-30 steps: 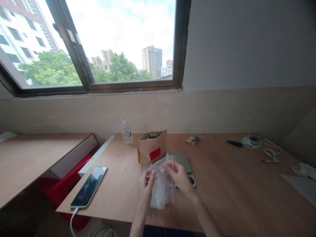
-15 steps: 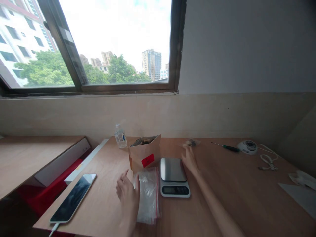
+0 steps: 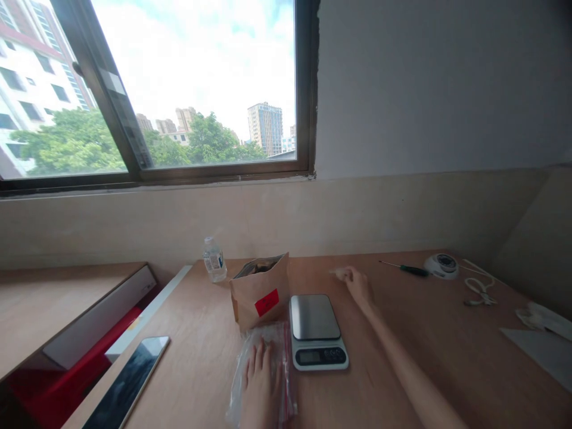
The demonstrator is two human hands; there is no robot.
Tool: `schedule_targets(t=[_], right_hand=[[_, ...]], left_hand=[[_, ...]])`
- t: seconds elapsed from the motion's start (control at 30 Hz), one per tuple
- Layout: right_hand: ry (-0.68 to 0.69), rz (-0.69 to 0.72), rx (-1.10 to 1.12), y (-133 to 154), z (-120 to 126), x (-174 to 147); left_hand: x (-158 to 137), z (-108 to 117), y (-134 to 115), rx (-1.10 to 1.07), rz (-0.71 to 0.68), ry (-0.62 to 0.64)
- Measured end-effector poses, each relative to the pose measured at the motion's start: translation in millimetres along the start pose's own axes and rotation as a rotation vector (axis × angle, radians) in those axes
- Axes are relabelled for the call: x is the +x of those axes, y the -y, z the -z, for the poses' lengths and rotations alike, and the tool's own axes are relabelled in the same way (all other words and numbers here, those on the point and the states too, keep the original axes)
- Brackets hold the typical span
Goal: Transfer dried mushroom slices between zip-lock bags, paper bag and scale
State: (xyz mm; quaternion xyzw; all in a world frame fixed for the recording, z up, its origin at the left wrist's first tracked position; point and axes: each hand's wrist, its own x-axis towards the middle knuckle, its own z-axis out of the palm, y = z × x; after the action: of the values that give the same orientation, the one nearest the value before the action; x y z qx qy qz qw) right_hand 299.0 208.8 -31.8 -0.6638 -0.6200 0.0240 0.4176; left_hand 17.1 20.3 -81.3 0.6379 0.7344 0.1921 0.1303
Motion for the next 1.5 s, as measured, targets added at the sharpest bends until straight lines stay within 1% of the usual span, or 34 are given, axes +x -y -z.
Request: schedule_targets(t=[0.03, 0.07, 0.13, 0.17, 0.2, 0.27, 0.33, 0.37, 0.4, 0.43, 0.47, 0.53, 0.57, 0.6, 0.63, 0.7, 0.77, 0.9, 0.97, 1.03, 1.13, 1.2, 1.33, 1.5], right_hand=[[0.0, 0.0, 0.017, 8.6, 14.4, -10.3], [-0.014, -0.024, 0.087, 19.5, 30.2, -23.7], [-0.013, -0.043, 0.271, 45.7, 62.9, -57.2], [0.004, -0.04, 0.364, 59.8, 78.0, -75.5], [0.028, -0.039, 0.437, 73.3, 91.2, -93.5], [0.081, -0.06, 0.574, 95.9, 109.2, -124.5], [0.105, -0.124, 0.684, 110.2, 114.6, -145.6], [0.112, -0.155, 0.718, 114.4, 113.3, -152.5], [0.103, -0.177, 0.731, 117.2, 110.2, -157.5], [0.067, -0.187, 0.718, 119.3, 106.3, -161.1], [0.001, -0.18, 0.676, 121.2, 102.2, -164.0], [-0.172, -0.113, 0.539, 126.3, 96.4, -170.0], [-0.237, -0.065, 0.469, 129.9, 95.3, -173.7], [-0.257, -0.01, 0.417, 134.3, 95.3, -177.9], [-0.231, 0.048, 0.392, 139.2, 96.2, -182.5], [-0.099, 0.151, 0.395, 149.0, 99.3, -190.9], [0.029, 0.218, 0.409, 156.4, 102.3, -196.2], [0.211, 0.244, 0.461, 159.4, 105.7, -196.6], [0.286, 0.243, 0.489, 157.7, 106.7, -195.4], [0.314, 0.246, 0.495, 155.8, 107.2, -195.3], [0.262, 0.251, 0.472, 154.0, 107.1, -196.9], [0.232, 0.222, 0.461, 153.3, 107.7, -198.3], [0.29, 0.099, 0.498, 152.3, 113.1, -200.7], [0.363, 0.027, 0.58, 145.7, 121.2, -201.6]], left_hand=[[0.3, 6.4, -6.3, -0.093, -0.007, -0.036], [-0.4, 13.2, -14.6, -0.207, -0.029, -0.083], [-5.5, 26.7, -36.2, -0.482, -0.125, -0.157], [-9.7, 32.8, -48.0, -0.618, -0.17, -0.16], [-14.6, 38.4, -59.5, -0.74, -0.198, -0.132], [-25.4, 47.2, -77.8, -0.922, -0.231, -0.014], [-35.7, 51.9, -86.5, -1.01, -0.251, 0.175], [-40.0, 52.8, -87.1, -1.042, -0.25, 0.252], [-43.6, 53.0, -85.8, -1.075, -0.244, 0.304], [-46.3, 52.7, -83.3, -1.114, -0.232, 0.321], [-48.1, 52.5, -80.4, -1.159, -0.211, 0.314], [-49.6, 53.0, -76.3, -1.253, -0.157, 0.245], [-49.5, 54.2, -75.9, -1.292, -0.133, 0.2], [-49.4, 56.0, -77.0, -1.325, -0.112, 0.158], [-49.3, 58.3, -79.4, -1.35, -0.098, 0.122], [-50.4, 63.0, -86.2, -1.381, -0.087, 0.067], [-53.3, 65.7, -92.4, -1.391, -0.055, 0.036], [-59.3, 61.7, -93.2, -1.343, 0.099, -0.012], [-59.5, 58.1, -89.5, -1.292, 0.129, -0.048], [-58.2, 56.6, -86.7, -1.234, 0.09, -0.057], [-56.7, 59.5, -87.3, -1.182, -0.014, -0.018], [-57.1, 63.0, -90.4, -1.173, -0.079, 0.015], [-58.9, 66.9, -95.8, -1.153, -0.167, 0.087], [-59.0, 62.3, -98.4, -1.181, -0.226, 0.162]])
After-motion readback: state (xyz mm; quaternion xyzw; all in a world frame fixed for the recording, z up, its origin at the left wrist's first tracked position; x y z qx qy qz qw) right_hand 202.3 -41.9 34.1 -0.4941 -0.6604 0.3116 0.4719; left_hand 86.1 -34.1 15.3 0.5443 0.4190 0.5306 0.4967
